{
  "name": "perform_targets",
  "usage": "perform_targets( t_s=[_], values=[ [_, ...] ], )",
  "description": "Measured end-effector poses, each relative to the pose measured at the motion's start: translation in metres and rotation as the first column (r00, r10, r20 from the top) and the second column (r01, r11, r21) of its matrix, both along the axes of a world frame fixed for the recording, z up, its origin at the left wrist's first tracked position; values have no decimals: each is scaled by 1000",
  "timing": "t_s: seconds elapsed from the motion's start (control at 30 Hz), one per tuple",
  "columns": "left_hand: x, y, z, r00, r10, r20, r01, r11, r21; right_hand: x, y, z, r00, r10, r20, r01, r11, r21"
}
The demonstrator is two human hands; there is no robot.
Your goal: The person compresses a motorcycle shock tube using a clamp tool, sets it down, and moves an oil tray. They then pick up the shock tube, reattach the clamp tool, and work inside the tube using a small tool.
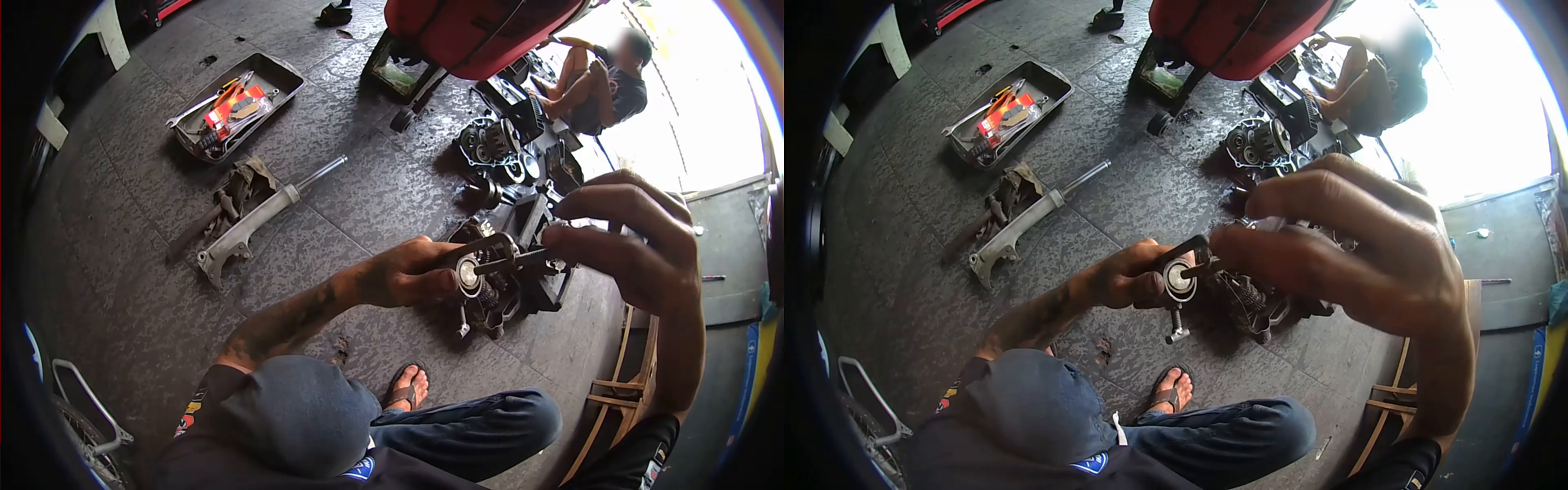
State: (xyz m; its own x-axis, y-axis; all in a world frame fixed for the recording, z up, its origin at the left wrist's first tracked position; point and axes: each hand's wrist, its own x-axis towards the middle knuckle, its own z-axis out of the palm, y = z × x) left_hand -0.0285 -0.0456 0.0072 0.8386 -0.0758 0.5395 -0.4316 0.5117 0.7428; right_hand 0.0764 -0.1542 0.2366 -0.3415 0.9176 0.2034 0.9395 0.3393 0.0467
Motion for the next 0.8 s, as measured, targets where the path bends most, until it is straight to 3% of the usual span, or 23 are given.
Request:
perform_targets(
  t_s=[0.03, 0.17, 0.23, 0.27, 0.37, 0.43, 0.47, 0.57, 0.67, 0.7, 0.77, 0.8],
  values=[
    [0, 1, 0, 1000, -11, -4, 11, 1000, 5, 3, 2, -4, 998, 68, -9, -67, 993, 100],
    [2, 3, -6, 999, -28, 34, 25, 994, 109, 5, 4, 14, 995, 98, 25, -95, 992, -79],
    [2, 1, -7, 998, 5, 69, -14, 990, 139, 3, 1, 17, 1000, -26, 7, 27, 979, -203],
    [3, 1, -9, 997, 15, 75, -25, 990, 138, 0, 3, 15, 996, 0, -93, -12, 991, -131],
    [-1, -1, 0, 1000, 2, -5, -2, 1000, 14, -3, 2, 2, 997, 22, -76, -22, 1000, -4],
    [0, 1, -1, 1000, 7, -3, -7, 1000, 22, 1, 0, -2, 994, 84, -68, -82, 996, 42],
    [0, 1, -2, 1000, 12, -4, -12, 1000, 23, 2, 2, -2, 995, 99, 29, -100, 994, 41],
    [1, 4, -8, 999, -25, 39, 21, 995, 102, 7, -2, -1, 996, 71, 48, -72, 997, 26],
    [-3, 6, -9, 1000, -6, 2, 5, 997, 72, -3, -6, 12, 983, -125, 133, 157, 950, -269],
    [-3, 6, -8, 1000, -5, 7, 4, 997, 77, -6, -8, 11, 983, -125, 137, 158, 952, -263],
    [-2, 7, -8, 997, 73, -25, -71, 995, 71, -11, -11, 6, 993, -2, -116, -17, 986, -166],
    [-4, 7, -9, 997, 30, -67, -28, 999, 24, -10, -9, 1, 989, 41, -140, -53, 995, -83]
  ],
)
